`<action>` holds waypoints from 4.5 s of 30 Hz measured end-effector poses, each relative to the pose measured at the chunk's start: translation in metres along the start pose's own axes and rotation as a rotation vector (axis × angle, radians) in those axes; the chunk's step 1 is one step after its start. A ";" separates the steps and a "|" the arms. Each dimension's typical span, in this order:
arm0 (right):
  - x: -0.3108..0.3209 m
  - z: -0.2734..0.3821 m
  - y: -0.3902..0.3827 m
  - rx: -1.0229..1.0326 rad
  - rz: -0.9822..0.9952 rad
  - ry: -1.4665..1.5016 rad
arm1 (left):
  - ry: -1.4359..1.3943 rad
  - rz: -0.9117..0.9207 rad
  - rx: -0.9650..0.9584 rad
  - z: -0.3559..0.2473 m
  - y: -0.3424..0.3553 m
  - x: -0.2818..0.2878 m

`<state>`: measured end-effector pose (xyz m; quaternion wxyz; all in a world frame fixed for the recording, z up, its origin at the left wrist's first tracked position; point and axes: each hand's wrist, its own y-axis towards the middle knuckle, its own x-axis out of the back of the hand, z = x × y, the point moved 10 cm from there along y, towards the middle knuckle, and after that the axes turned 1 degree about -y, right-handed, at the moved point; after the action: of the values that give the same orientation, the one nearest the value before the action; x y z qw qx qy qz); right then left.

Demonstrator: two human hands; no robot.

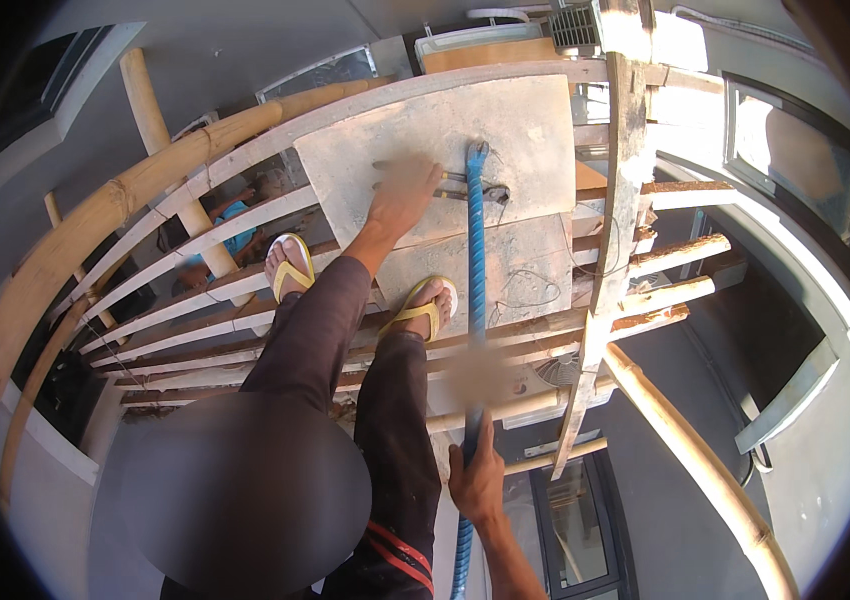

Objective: The person dismantles a bamboo scaffolding structure by cutting wire ties with pliers and removing bamboo poles and wooden planks. They place the removed components onto the floor below.

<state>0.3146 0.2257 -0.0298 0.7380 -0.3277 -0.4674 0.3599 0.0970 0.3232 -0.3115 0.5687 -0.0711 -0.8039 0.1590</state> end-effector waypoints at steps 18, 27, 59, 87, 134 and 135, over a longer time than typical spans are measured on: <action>0.055 0.013 -0.019 -0.256 0.245 0.201 | 0.231 -0.122 -0.127 -0.030 -0.013 -0.011; 0.083 0.033 -0.022 -0.549 0.327 0.401 | 0.184 -0.055 -0.079 -0.036 -0.019 -0.003; 0.036 0.009 -0.009 0.077 0.010 -0.110 | -0.052 -0.125 0.010 -0.028 -0.004 0.001; -0.028 -0.015 -0.012 0.038 -0.093 -0.072 | -0.099 -0.109 0.067 -0.030 -0.007 0.006; -0.112 -0.154 0.014 -0.171 -0.226 0.360 | -0.996 0.234 0.960 0.035 0.063 -0.007; -0.110 -0.159 0.005 -0.166 -0.244 0.349 | -1.023 0.193 1.007 0.029 0.061 -0.003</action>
<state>0.4278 0.1126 -0.1390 0.8163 -0.3856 -0.3967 0.1662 0.0670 0.3741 -0.3437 0.0686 0.2119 -0.7888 0.5730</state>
